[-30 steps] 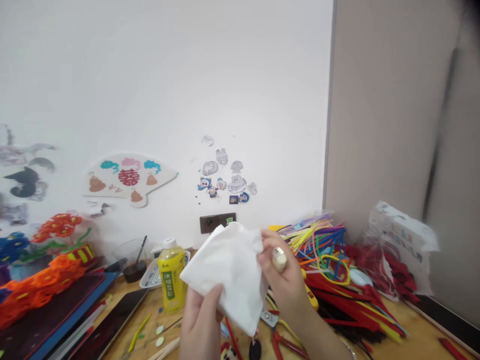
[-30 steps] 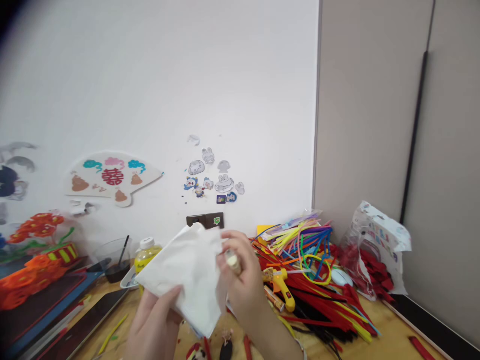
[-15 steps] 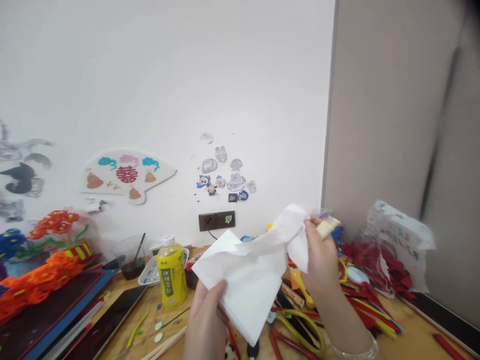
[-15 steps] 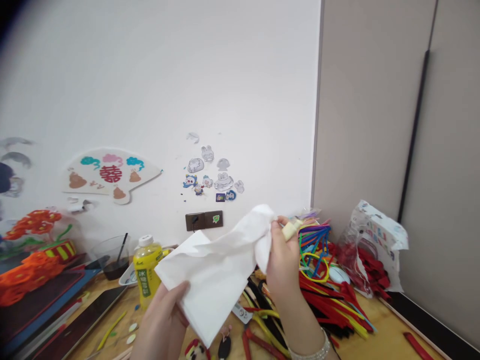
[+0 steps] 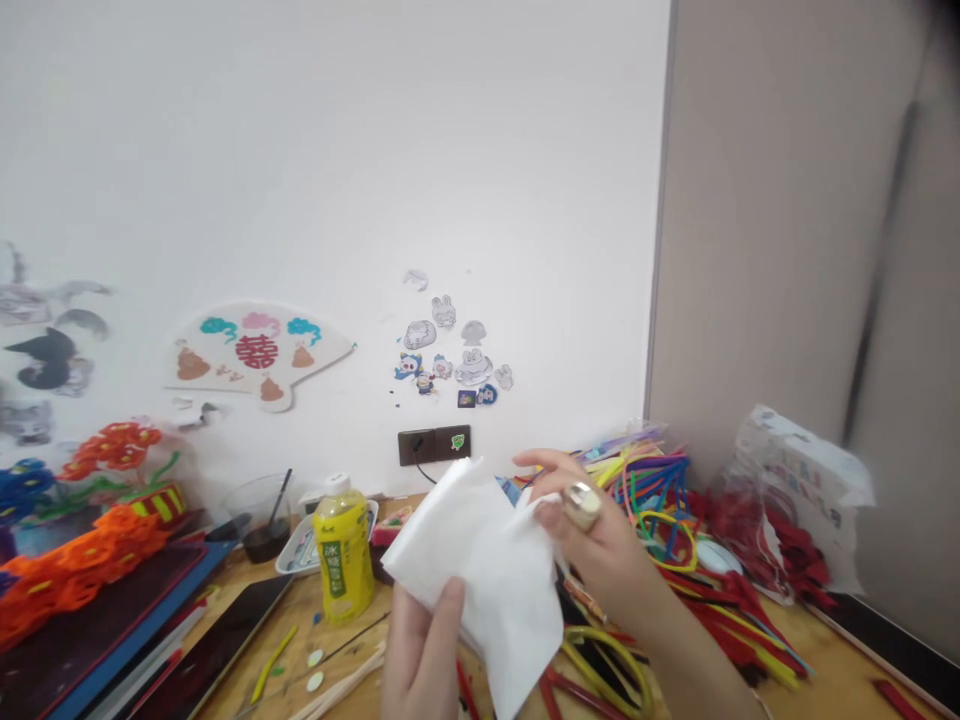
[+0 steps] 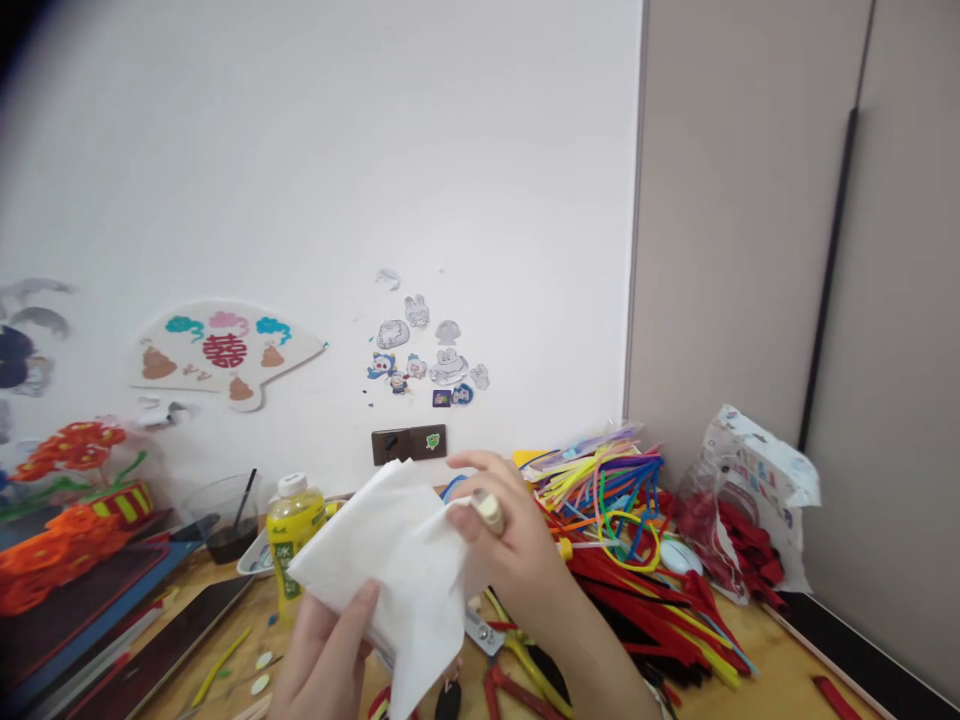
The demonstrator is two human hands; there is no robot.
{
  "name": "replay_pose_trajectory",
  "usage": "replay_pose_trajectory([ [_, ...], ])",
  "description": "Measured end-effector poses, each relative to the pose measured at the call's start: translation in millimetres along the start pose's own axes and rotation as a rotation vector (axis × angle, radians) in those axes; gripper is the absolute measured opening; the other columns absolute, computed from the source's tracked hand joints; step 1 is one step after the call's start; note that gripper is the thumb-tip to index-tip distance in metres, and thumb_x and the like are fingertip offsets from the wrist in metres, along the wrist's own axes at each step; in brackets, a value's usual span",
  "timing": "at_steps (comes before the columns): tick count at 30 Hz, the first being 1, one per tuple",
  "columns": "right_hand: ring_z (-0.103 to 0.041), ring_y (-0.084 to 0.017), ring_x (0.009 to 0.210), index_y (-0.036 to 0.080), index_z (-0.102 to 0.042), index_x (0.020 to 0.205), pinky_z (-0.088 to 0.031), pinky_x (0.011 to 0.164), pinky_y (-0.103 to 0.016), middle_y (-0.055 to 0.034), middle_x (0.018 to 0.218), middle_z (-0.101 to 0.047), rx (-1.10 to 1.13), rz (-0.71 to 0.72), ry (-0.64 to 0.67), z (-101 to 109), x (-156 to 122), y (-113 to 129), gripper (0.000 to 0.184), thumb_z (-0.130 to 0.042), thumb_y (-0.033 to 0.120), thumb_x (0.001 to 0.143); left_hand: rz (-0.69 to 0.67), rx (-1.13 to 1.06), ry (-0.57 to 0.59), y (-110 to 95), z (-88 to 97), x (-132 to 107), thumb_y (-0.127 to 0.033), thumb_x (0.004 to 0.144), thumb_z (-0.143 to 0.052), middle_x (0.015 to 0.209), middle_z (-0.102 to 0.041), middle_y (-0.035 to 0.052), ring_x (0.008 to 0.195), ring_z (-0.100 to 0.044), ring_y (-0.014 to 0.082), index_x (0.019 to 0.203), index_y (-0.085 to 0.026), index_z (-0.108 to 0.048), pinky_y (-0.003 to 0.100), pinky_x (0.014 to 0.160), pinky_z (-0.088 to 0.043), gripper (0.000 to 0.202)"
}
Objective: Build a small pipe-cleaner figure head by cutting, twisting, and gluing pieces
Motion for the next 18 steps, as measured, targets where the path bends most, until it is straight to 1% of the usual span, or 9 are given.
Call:
replay_pose_trajectory([
  [1, -0.051, -0.022, 0.106, 0.021, -0.060, 0.079, -0.039, 0.089, -0.035, -0.0067, 0.117, -0.055, -0.037, 0.014, 0.040, -7.1, -0.3, 0.8, 0.015, -0.050, 0.030, 0.084, 0.009, 0.012, 0.014, -1.1, -1.4, -1.3, -0.033, 0.067, -0.067, 0.106, -0.066, 0.0062, 0.107, -0.055, 0.0253, 0.115, -0.018, -0.053, 0.029, 0.087, -0.046, 0.052],
  [3, -0.050, -0.022, 0.107, 0.022, -0.060, 0.081, -0.037, 0.092, -0.037, -0.0064, 0.116, -0.057, -0.092, 0.051, 0.047, -16.2, -1.1, 1.1, 0.010, -0.051, 0.025, 0.083, 0.046, 0.032, 0.027, -2.1, -3.7, -3.5, -0.033, 0.066, -0.068, 0.106, -0.067, 0.0057, 0.107, -0.055, 0.0246, 0.115, -0.018, -0.053, 0.029, 0.089, -0.045, 0.054],
  [7, -0.055, -0.021, 0.093, 0.022, -0.061, 0.088, -0.040, 0.086, -0.036, -0.0053, 0.095, -0.064, -0.162, 0.139, -0.120, -20.1, -4.8, -2.2, 0.018, -0.049, 0.014, 0.078, 0.101, 0.017, 0.000, -0.3, -4.3, -4.9, -0.035, 0.067, -0.067, 0.107, -0.066, 0.0059, 0.109, -0.054, 0.0248, 0.116, -0.019, -0.052, 0.030, 0.092, -0.043, 0.054],
  [11, -0.055, -0.019, 0.089, 0.024, -0.056, 0.110, -0.043, 0.081, -0.031, -0.0037, 0.094, -0.061, -0.147, 0.044, -0.165, -22.8, -6.4, -12.1, 0.037, -0.051, 0.014, 0.075, 0.180, -0.009, -0.049, 8.2, -2.1, -3.8, -0.036, 0.070, -0.064, 0.107, -0.067, 0.0055, 0.109, -0.055, 0.0267, 0.116, -0.022, -0.053, 0.035, 0.091, -0.045, 0.050],
  [12, -0.055, -0.019, 0.089, 0.024, -0.055, 0.112, -0.043, 0.080, -0.030, -0.0035, 0.093, -0.060, -0.134, 0.019, -0.162, -23.3, -6.1, -13.2, 0.038, -0.052, 0.015, 0.075, 0.191, -0.020, -0.066, 10.1, -1.4, -3.4, -0.038, 0.071, -0.063, 0.107, -0.067, 0.0056, 0.109, -0.055, 0.0272, 0.116, -0.023, -0.054, 0.036, 0.091, -0.045, 0.048],
  [13, -0.055, -0.018, 0.087, 0.023, -0.058, 0.108, -0.043, 0.080, -0.030, -0.0034, 0.091, -0.060, -0.121, 0.004, -0.152, -23.8, -5.7, -13.4, 0.033, -0.052, 0.017, 0.076, 0.202, -0.029, -0.084, 11.9, -0.8, -3.0, -0.039, 0.073, -0.061, 0.107, -0.067, 0.0060, 0.109, -0.055, 0.0277, 0.115, -0.024, -0.054, 0.036, 0.091, -0.046, 0.046],
  [15, -0.056, -0.018, 0.083, 0.021, -0.063, 0.090, -0.044, 0.076, -0.029, -0.0035, 0.085, -0.059, -0.089, -0.018, -0.149, -22.8, -4.6, -12.8, 0.016, -0.053, 0.022, 0.078, 0.224, -0.041, -0.111, 15.2, -0.1, -2.2, -0.044, 0.075, -0.058, 0.110, -0.066, 0.0073, 0.109, -0.055, 0.0281, 0.114, -0.025, -0.055, 0.038, 0.091, -0.045, 0.044],
  [16, -0.056, -0.018, 0.080, 0.019, -0.063, 0.082, -0.044, 0.074, -0.029, -0.0035, 0.082, -0.059, -0.060, -0.044, -0.170, -20.4, -4.3, -13.6, 0.011, -0.054, 0.024, 0.078, 0.235, -0.044, -0.115, 16.6, -0.1, -1.8, -0.045, 0.076, -0.056, 0.112, -0.065, 0.0081, 0.109, -0.055, 0.0282, 0.114, -0.024, -0.056, 0.038, 0.092, -0.045, 0.043],
  [18, -0.057, -0.018, 0.072, 0.018, -0.060, 0.078, -0.045, 0.066, -0.028, -0.0029, 0.075, -0.060, 0.038, -0.168, -0.286, -9.8, -5.0, -20.8, 0.013, -0.057, 0.031, 0.077, 0.242, -0.057, -0.103, 17.9, -0.8, -0.7, -0.048, 0.077, -0.054, 0.114, -0.064, 0.0093, 0.109, -0.055, 0.0278, 0.113, -0.023, -0.055, 0.038, 0.092, -0.045, 0.045],
])
Point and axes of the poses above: each hand's wrist, its own x-axis towards the middle knuckle, its own z-axis out of the back of the hand, y = z × x, the point moved 5 cm from there along x, towards the middle knuckle
